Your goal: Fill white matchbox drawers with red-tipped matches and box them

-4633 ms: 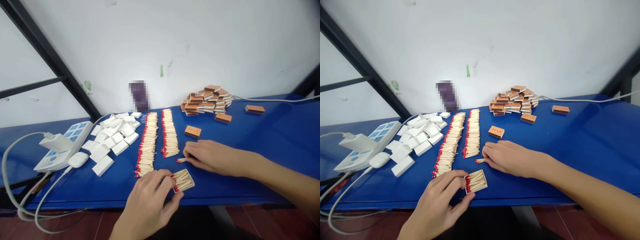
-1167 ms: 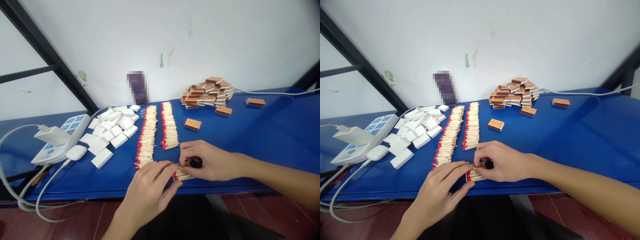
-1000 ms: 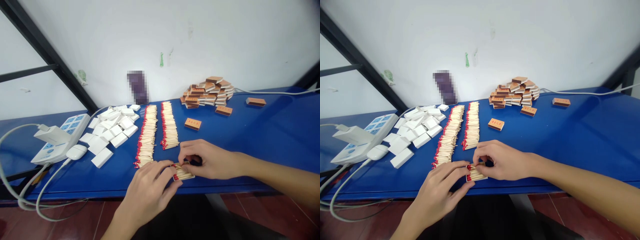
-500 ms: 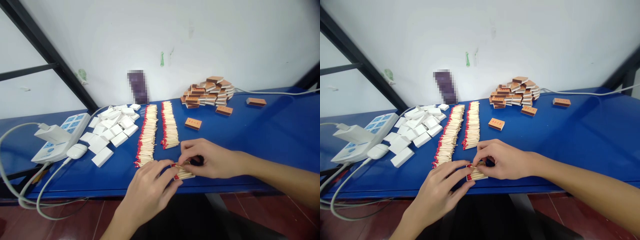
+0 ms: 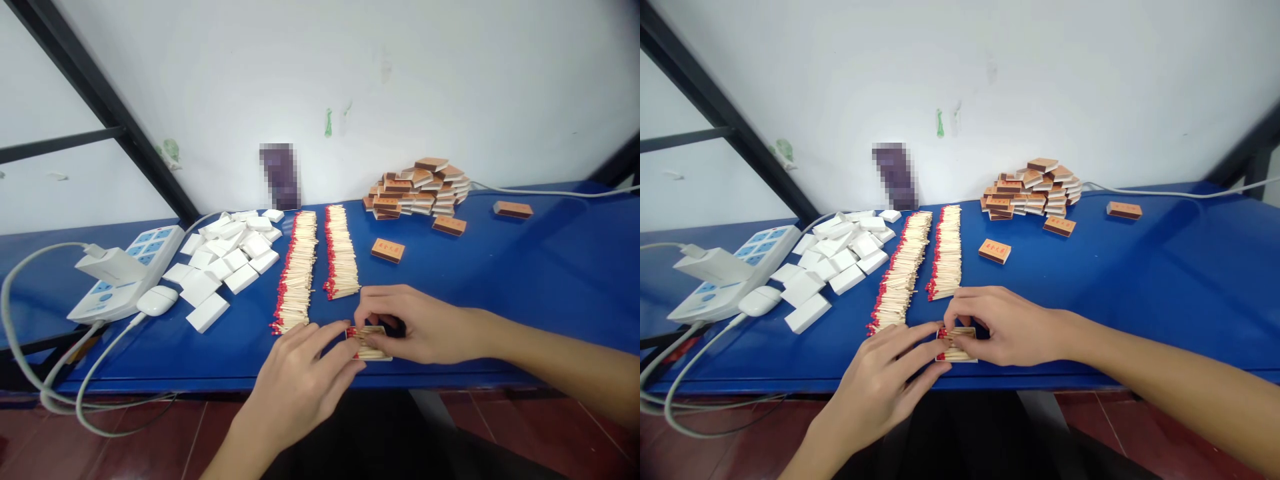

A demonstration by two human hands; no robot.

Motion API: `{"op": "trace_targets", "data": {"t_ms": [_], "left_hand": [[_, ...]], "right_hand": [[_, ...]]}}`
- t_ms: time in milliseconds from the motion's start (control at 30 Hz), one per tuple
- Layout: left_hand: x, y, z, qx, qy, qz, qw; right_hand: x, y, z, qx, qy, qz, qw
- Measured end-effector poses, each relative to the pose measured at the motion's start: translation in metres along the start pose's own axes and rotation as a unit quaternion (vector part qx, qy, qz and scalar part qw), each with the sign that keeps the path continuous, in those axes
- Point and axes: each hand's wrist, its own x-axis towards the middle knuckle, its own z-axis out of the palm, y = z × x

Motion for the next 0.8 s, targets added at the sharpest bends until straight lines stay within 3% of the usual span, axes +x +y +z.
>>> {"op": "trace_targets", "data": {"t_ms": [500,800], "left_hand": [[0.0003,0.001,0.0001,0.033,0.024,0.026,0.999],[0.0014,0.001,0.0007,0.003,0.009,-0.007,1.0]], "right_hand": [[0.0015,0.0025,0.0002,0.016,-0.003,0.022,1.0],[0.005,-0.0008,0.0011,0.04,0.023,0.062,0.997]]}}
